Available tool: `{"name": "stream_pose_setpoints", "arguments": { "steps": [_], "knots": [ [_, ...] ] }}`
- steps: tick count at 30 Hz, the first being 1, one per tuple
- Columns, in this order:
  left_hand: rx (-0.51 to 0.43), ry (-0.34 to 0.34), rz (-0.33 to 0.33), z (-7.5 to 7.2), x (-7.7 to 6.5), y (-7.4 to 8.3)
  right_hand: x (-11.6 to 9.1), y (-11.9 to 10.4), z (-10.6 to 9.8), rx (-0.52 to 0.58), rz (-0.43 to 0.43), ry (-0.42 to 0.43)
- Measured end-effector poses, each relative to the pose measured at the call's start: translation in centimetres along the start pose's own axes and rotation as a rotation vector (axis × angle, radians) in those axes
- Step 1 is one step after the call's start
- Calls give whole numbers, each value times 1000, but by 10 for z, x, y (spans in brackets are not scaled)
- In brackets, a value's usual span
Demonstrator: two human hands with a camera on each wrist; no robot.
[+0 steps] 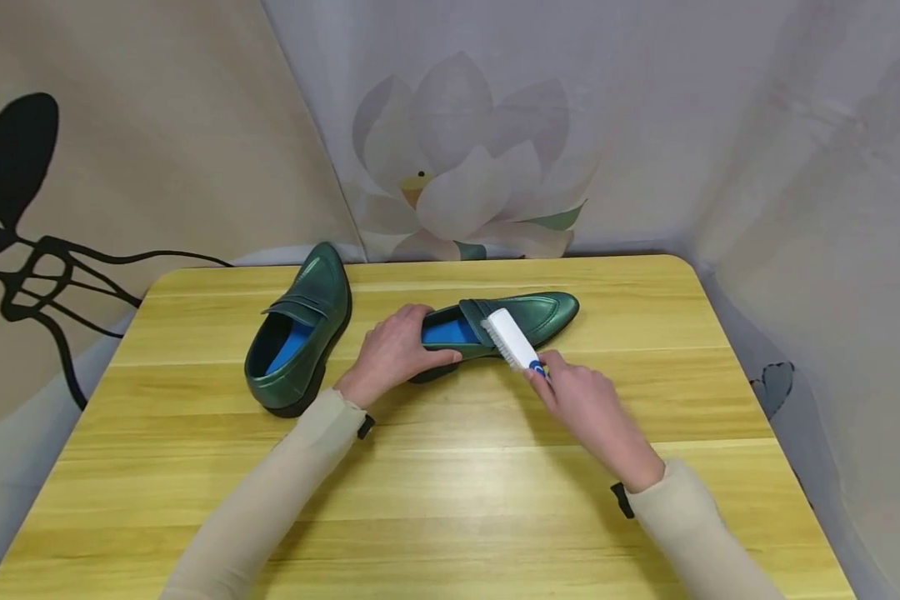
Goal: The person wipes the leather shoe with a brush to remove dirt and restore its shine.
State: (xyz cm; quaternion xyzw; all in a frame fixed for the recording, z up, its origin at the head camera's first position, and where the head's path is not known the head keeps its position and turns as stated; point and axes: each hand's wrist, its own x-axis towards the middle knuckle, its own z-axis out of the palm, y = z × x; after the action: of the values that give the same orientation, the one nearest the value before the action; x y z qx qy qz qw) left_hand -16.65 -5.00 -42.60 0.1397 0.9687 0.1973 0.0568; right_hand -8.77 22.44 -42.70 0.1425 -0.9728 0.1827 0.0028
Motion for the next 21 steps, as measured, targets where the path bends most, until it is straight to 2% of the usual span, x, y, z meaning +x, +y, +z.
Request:
{"name": "stream_pose_setpoints", "arguments": {
  "steps": [4, 8, 14, 21],
  "knots": [
    [10, 5, 2, -2, -1, -1, -13, 0, 6, 11, -9, 0],
    [9, 7, -4, -2, -1, -1, -8, -2, 6, 13, -8, 46],
    [5, 6, -6, 0, -2, 0, 24, -10, -4, 5, 38, 88],
    [17, -6, -13, 0, -2, 2, 69, -19, -15, 27, 105, -4]
  ]
}}
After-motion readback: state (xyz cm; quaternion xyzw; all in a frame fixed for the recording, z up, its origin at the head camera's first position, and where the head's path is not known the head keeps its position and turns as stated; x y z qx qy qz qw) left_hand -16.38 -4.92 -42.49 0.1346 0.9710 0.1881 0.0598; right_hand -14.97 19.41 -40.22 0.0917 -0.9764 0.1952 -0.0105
